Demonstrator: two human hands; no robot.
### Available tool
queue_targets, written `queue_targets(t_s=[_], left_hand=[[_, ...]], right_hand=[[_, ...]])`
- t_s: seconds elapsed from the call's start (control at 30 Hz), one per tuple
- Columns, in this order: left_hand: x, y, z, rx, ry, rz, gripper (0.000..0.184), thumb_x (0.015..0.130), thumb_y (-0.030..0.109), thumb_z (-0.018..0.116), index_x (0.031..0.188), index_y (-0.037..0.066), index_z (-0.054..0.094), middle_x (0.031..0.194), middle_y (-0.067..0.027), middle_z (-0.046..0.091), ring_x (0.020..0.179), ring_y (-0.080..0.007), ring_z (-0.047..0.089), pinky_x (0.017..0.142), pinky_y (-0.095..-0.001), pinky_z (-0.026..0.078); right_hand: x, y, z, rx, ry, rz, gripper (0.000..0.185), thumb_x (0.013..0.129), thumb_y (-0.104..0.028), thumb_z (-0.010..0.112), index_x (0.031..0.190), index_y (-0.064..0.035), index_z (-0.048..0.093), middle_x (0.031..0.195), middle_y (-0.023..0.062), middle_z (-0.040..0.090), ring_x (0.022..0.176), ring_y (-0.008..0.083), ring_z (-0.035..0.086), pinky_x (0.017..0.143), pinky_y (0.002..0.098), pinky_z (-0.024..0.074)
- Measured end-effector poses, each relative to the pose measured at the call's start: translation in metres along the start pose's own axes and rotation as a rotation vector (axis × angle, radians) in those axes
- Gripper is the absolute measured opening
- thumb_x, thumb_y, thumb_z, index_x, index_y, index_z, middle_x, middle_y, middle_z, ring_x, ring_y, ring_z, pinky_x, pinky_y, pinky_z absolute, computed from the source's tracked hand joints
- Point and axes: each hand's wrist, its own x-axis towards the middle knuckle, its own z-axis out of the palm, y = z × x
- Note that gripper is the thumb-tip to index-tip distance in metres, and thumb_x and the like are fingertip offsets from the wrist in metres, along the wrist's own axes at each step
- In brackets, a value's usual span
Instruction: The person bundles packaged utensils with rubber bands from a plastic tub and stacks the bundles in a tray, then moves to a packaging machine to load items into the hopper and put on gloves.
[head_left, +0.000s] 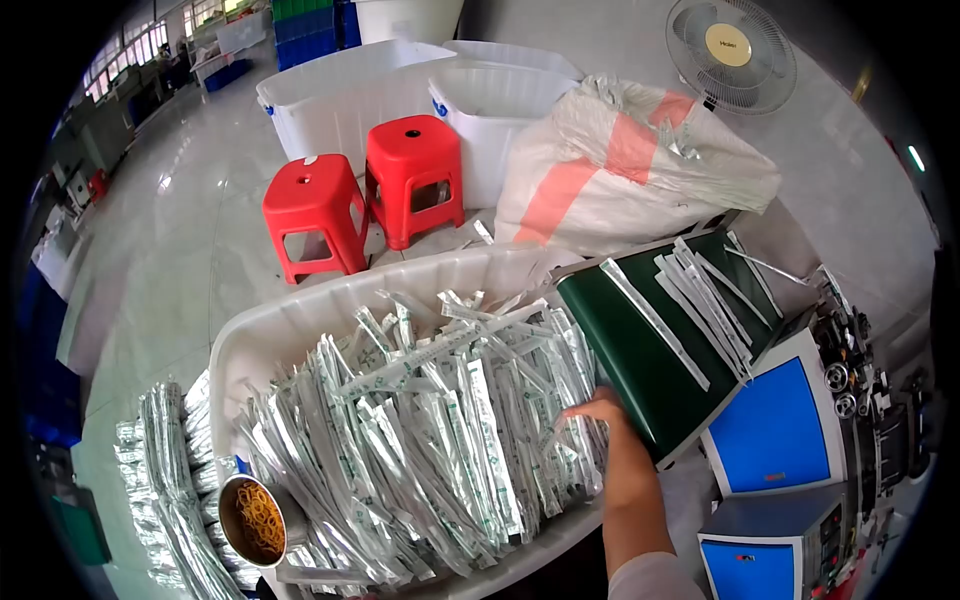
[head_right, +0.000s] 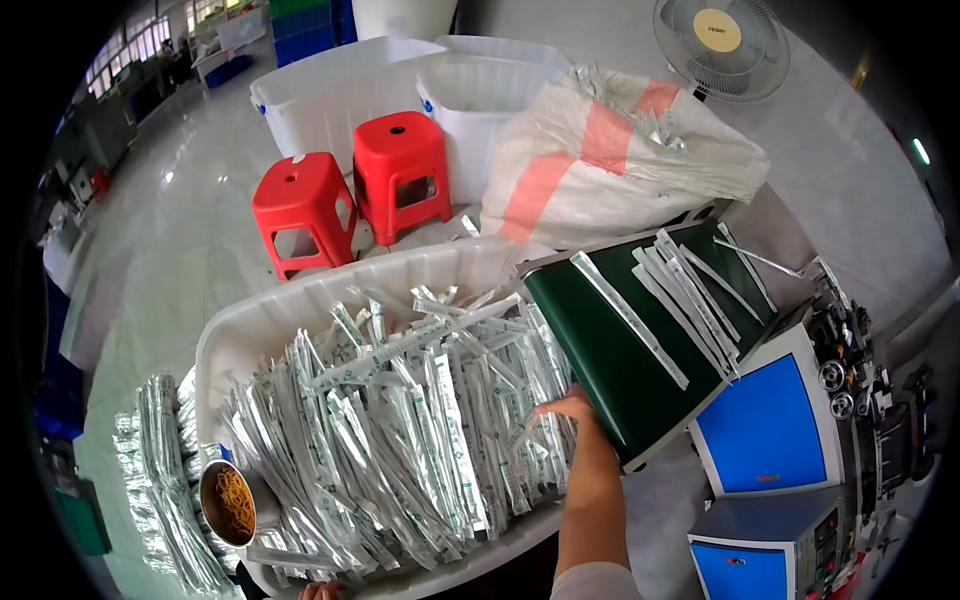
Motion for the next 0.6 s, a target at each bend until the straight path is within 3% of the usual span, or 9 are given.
queue_targets(t_s=[0.1,0.13,0.23,0.37,0.43,0.47,0.53,0.57,0.6], left_hand=[[0.003,-0.001,0.002,0.028,0.046,0.008,0.031,0.078,0.010,0.050,0.105,-0.005,0.046,0.079,-0.0186,0.059,0.069,-0.0359,0.057,0.055,-0.0418,0.044],[0.003,-0.001,0.001,0.013,0.043,-0.017,0.027,0.078,0.011,0.050,0.100,-0.005,0.048,0.077,-0.0179,0.059,0.068,-0.0349,0.056,0.054,-0.0408,0.044],[0.010,0.004,-0.006,-0.003,0.016,-0.067,0.020,0.078,0.012,0.049,0.090,-0.003,0.053,0.074,-0.0163,0.058,0.066,-0.0330,0.056,0.053,-0.0389,0.043],[0.011,0.006,-0.006,-0.002,0.034,-0.081,0.017,0.077,0.014,0.049,0.080,-0.001,0.056,0.070,-0.0140,0.057,0.063,-0.0310,0.056,0.051,-0.0371,0.043],[0.012,0.005,-0.005,0.005,0.083,-0.081,0.014,0.076,0.012,0.050,0.080,-0.001,0.056,0.070,-0.0136,0.057,0.061,-0.0304,0.055,0.050,-0.0373,0.042],[0.012,0.006,-0.007,-0.004,0.091,-0.073,0.013,0.076,0.011,0.050,0.079,-0.001,0.055,0.069,-0.0135,0.056,0.061,-0.0300,0.055,0.048,-0.0371,0.042],[0.010,0.005,-0.011,-0.023,0.090,-0.049,0.012,0.074,0.008,0.052,0.082,-0.001,0.053,0.069,-0.0134,0.056,0.059,-0.0289,0.054,0.045,-0.0364,0.040],[0.007,0.004,-0.013,-0.037,-0.026,-0.083,0.018,0.074,0.008,0.054,0.089,-0.002,0.051,0.070,-0.0137,0.056,0.059,-0.0288,0.055,0.045,-0.0359,0.041],[0.007,0.002,-0.012,-0.038,-0.011,-0.067,0.020,0.073,0.008,0.054,0.090,-0.002,0.051,0.069,-0.0135,0.056,0.059,-0.0284,0.055,0.046,-0.0358,0.041]], right_hand=[[0.013,0.011,0.015,0.057,0.027,-0.069,0.106,0.041,-0.045,0.081,0.123,0.0035,0.035,0.122,0.0212,0.043,0.112,0.0305,0.044,0.093,0.0313,0.0352],[0.008,0.011,0.022,0.073,0.075,-0.123,0.113,0.042,-0.051,0.078,0.125,0.0061,0.028,0.126,0.0235,0.037,0.117,0.0297,0.038,0.097,0.0306,0.0317],[-0.009,0.004,0.027,0.084,0.117,-0.212,0.116,0.044,-0.049,0.078,0.128,0.0078,0.021,0.130,0.0261,0.031,0.122,0.0305,0.033,0.099,0.0318,0.0290],[-0.047,-0.029,0.020,0.192,0.173,-0.253,0.109,0.049,-0.033,0.079,0.130,0.0045,0.018,0.128,0.0245,0.035,0.120,0.0308,0.036,0.099,0.0357,0.0297],[-0.089,-0.070,0.012,-0.011,0.184,0.028,0.099,0.053,-0.028,0.078,0.129,-0.0005,0.021,0.122,0.0238,0.041,0.114,0.0303,0.043,0.096,0.0378,0.0336],[-0.112,-0.095,0.017,-0.136,0.281,0.102,0.081,0.061,-0.022,0.072,0.125,-0.0058,0.026,0.115,0.0221,0.047,0.105,0.0307,0.050,0.091,0.0421,0.0377],[-0.091,-0.096,0.039,-0.145,0.376,0.082,0.076,0.064,-0.021,0.070,0.125,-0.0058,0.026,0.113,0.0219,0.049,0.101,0.0318,0.052,0.089,0.0441,0.0390],[-0.084,-0.094,0.048,-0.148,0.480,0.073,0.072,0.067,-0.021,0.068,0.125,-0.0059,0.027,0.111,0.0218,0.050,0.097,0.0329,0.054,0.087,0.0460,0.0402],[-0.077,-0.091,0.050,-0.103,0.476,0.076,0.066,0.071,-0.017,0.063,0.125,-0.0022,0.027,0.113,0.0215,0.050,0.099,0.0320,0.054,0.086,0.0421,0.0419]])
